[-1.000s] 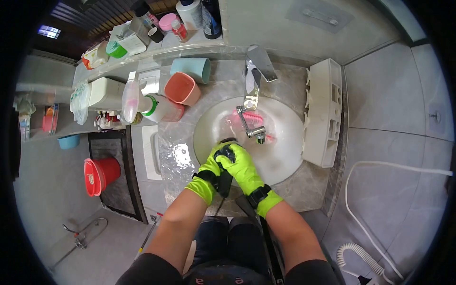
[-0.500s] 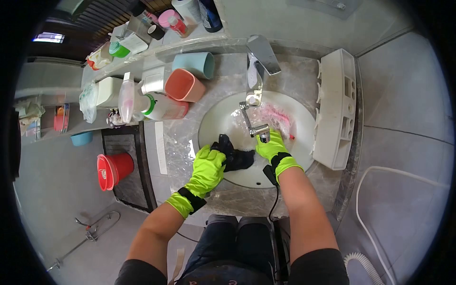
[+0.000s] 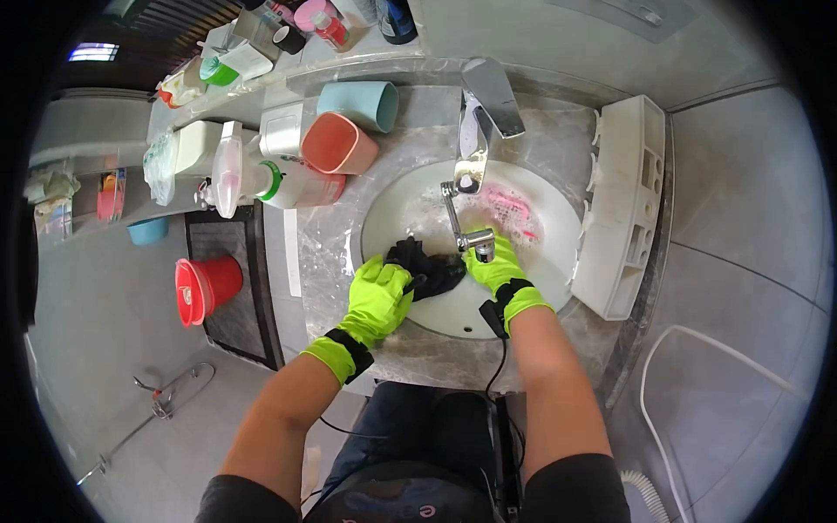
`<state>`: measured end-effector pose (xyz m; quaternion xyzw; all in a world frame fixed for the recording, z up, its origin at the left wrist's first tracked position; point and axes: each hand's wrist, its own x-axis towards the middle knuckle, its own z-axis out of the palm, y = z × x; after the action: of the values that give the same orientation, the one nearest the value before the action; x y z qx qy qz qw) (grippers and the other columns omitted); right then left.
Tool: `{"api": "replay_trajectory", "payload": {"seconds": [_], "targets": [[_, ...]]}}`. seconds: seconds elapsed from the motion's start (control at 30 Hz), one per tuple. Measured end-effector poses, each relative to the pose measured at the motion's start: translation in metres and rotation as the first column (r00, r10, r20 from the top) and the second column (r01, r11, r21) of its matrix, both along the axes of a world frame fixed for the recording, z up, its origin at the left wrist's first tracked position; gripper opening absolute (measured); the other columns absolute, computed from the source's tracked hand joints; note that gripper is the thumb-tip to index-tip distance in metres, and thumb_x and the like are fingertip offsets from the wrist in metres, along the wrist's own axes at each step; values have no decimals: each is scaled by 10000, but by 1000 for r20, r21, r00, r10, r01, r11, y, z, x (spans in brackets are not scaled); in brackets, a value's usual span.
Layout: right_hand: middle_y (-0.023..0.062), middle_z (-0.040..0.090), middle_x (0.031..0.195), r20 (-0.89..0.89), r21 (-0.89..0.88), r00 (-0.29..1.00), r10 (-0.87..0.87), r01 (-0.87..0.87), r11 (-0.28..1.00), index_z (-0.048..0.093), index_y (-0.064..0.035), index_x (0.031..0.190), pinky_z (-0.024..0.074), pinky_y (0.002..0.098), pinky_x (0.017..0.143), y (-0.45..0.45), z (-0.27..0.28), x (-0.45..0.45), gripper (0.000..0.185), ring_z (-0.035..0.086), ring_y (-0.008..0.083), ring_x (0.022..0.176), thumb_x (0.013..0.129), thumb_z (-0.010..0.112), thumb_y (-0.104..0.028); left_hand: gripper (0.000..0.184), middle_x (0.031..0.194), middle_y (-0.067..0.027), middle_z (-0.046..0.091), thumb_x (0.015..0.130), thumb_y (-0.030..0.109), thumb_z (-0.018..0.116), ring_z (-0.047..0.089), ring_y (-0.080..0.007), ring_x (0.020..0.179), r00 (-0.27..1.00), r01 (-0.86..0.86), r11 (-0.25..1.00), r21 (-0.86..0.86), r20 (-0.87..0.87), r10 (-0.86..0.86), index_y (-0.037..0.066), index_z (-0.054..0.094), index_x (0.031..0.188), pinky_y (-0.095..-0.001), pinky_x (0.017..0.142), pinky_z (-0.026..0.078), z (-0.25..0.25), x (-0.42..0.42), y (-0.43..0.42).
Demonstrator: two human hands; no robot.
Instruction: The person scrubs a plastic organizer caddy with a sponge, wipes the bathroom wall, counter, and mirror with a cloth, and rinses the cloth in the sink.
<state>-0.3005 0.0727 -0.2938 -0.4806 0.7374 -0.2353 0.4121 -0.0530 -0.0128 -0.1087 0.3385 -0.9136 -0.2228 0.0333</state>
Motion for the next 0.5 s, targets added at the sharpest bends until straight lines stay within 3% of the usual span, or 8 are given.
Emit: {"api": "replay_trajectory", "payload": {"seconds": [0.03,0.2,0.3,0.37,0.4,0.43,0.47,0.5], "targets": [[173,683,1068,-264,-28,954,145,-158,987,665,-85,1069,494,430,957,-11,50,-5,312,605,386,1102,825,678,-280,311,1004,-95,651,713,220,743,591,-365,1060,1000,5,1000,-6,6,-5,124,642,991,-502,997,419,0,-1,-1],[180,683,1077,-407,195,817,409,-359,913,672,-72,1074,504,435,928,-54,122,-6,277,626,366,1050,846,615,-220,303,1040,-98,661,734,237,743,598,-359,1058,1000,1,999,-45,-14,-2,111,640,990,-501,1003,420,-1,0,2],[181,664,1111,-407,150,779,477,-458,876,672,-114,1136,493,456,906,-49,96,-21,267,606,404,1062,895,627,-221,294,1064,-114,665,772,243,748,606,-378,1028,996,-40,995,-93,-77,33,94,632,997,-506,993,431,-12,1,4],[150,683,1140,-258,-80,944,205,-232,969,652,-70,1191,494,416,936,-48,119,-4,342,631,310,1090,898,648,-248,287,1093,-139,656,800,212,762,607,-404,999,992,-86,989,-124,-98,74,75,620,1009,-505,976,445,-11,-2,6],[135,693,1154,-161,-173,984,72,-100,980,641,-48,1218,495,396,951,-43,134,4,383,644,262,1104,900,659,-261,256,1063,-132,664,832,214,741,619,-383,992,965,-233,969,-84,-143,220,75,619,1010,-485,943,467,-8,-6,11],[140,682,1174,207,-91,962,-180,202,975,608,-21,1271,475,379,976,-35,140,9,394,632,251,1116,930,633,-219,226,1033,-124,673,864,215,720,630,-361,986,914,-371,928,-39,-191,357,76,619,1011,-466,909,488,-5,-13,15],[109,685,1165,356,-219,916,-186,276,936,630,-34,1247,473,338,963,-33,153,5,332,634,214,1086,958,621,-197,199,1004,-117,681,896,216,699,642,-340,979,843,-496,868,13,-235,485,76,619,1013,-446,875,510,-4,-24,14],[86,684,1139,414,-252,861,-297,422,871,623,-49,1271,477,316,940,-33,163,2,340,630,186,1064,968,622,-201,112,923,-88,679,961,168,650,667,-230,808,566,-450,605,657,-314,762,79,593,998,-343,689,545,-4,-39,17]]}}
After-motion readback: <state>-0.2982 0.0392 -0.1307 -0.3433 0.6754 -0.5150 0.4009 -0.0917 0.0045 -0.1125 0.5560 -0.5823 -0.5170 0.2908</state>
